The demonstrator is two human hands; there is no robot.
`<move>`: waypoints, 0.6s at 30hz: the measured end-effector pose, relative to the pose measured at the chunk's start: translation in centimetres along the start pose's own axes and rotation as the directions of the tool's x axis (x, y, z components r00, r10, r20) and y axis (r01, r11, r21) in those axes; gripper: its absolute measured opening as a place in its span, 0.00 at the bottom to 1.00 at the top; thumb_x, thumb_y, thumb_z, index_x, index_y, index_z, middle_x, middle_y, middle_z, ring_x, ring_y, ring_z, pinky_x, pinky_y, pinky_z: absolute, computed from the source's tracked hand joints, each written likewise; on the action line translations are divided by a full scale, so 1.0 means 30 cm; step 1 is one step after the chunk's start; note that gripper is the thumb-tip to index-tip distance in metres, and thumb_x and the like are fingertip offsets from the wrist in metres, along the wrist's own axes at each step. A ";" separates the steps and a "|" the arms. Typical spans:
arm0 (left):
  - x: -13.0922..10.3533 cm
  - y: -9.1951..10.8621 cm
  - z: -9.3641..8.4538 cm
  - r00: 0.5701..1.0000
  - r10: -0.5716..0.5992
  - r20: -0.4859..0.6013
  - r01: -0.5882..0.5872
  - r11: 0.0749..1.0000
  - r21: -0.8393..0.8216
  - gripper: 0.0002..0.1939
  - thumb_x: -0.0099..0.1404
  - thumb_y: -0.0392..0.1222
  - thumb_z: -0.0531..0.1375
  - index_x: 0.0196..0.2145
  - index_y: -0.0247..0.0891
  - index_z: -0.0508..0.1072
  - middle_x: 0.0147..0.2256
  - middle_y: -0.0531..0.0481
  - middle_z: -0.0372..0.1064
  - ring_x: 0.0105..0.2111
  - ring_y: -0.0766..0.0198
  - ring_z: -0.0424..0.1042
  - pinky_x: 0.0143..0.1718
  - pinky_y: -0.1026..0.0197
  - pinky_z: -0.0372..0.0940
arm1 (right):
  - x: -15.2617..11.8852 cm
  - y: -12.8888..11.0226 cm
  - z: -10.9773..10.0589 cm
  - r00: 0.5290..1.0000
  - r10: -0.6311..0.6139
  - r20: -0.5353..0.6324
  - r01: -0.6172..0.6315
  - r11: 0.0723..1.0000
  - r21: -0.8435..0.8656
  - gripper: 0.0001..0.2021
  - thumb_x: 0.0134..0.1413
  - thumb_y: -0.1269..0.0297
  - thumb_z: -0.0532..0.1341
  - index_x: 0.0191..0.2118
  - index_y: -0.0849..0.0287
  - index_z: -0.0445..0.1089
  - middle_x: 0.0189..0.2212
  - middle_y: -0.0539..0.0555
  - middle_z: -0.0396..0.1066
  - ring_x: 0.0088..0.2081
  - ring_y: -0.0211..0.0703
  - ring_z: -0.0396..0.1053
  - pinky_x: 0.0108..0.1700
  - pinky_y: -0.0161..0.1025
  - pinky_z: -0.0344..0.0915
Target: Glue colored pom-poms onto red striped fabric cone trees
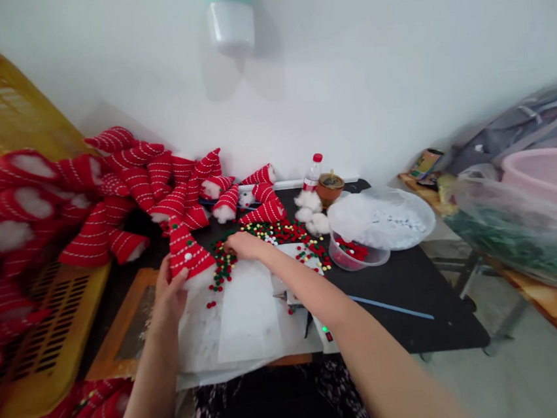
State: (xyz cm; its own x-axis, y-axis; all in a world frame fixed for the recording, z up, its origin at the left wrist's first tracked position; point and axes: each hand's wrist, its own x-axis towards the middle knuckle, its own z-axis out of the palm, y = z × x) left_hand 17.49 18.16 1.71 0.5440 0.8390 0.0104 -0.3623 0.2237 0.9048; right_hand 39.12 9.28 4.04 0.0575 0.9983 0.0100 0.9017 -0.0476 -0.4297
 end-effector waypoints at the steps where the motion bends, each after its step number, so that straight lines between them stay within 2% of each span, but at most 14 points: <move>1: -0.035 -0.008 -0.016 0.999 -0.032 -0.001 0.032 0.999 0.022 0.35 0.46 0.48 0.77 0.52 0.46 0.73 0.47 0.50 0.78 0.42 0.59 0.79 0.44 0.62 0.73 | 0.007 0.001 0.006 1.000 0.003 0.023 -0.003 1.000 -0.004 0.14 0.50 0.82 0.61 0.37 0.62 0.81 0.38 0.55 0.82 0.38 0.44 0.74 0.44 0.35 0.66; 5: -0.149 -0.043 -0.079 0.992 -0.130 -0.006 0.130 0.988 0.085 0.39 0.46 0.49 0.77 0.56 0.45 0.71 0.51 0.46 0.77 0.46 0.55 0.79 0.47 0.58 0.73 | 0.001 0.022 0.012 0.998 0.042 0.048 -0.042 0.999 0.008 0.15 0.48 0.84 0.60 0.36 0.64 0.81 0.37 0.59 0.81 0.38 0.48 0.75 0.43 0.37 0.65; 10: -0.204 -0.075 -0.109 0.986 -0.158 -0.047 0.162 0.984 0.076 0.39 0.46 0.50 0.77 0.55 0.45 0.72 0.51 0.47 0.77 0.49 0.52 0.78 0.50 0.57 0.73 | -0.074 0.025 -0.022 0.994 0.102 -0.028 -0.099 0.990 0.097 0.11 0.50 0.82 0.60 0.34 0.65 0.79 0.34 0.59 0.81 0.37 0.48 0.76 0.43 0.38 0.66; 15: -0.210 -0.079 -0.108 0.984 -0.172 -0.049 0.172 0.985 -0.006 0.39 0.47 0.50 0.77 0.56 0.45 0.72 0.54 0.46 0.76 0.51 0.52 0.77 0.51 0.56 0.72 | -0.178 -0.073 -0.048 0.985 0.122 -0.120 -0.086 0.959 0.270 0.07 0.62 0.70 0.61 0.41 0.63 0.76 0.35 0.55 0.80 0.35 0.42 0.77 0.40 0.34 0.70; 18: -0.213 -0.079 -0.110 0.983 -0.180 -0.032 0.179 0.983 -0.033 0.39 0.48 0.50 0.76 0.57 0.44 0.71 0.55 0.45 0.75 0.52 0.50 0.76 0.53 0.54 0.71 | -0.222 -0.150 -0.042 0.969 0.140 -0.202 -0.029 0.882 0.471 0.05 0.61 0.66 0.63 0.38 0.60 0.76 0.33 0.53 0.80 0.34 0.41 0.76 0.38 0.35 0.70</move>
State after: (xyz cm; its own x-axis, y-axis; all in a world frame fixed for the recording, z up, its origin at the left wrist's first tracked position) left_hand 12.37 13.92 -1.91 0.5761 0.8004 -0.1658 -0.2840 0.3862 0.8776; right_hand 35.23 2.80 7.03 0.2684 0.9542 0.1322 0.5913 -0.0549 -0.8046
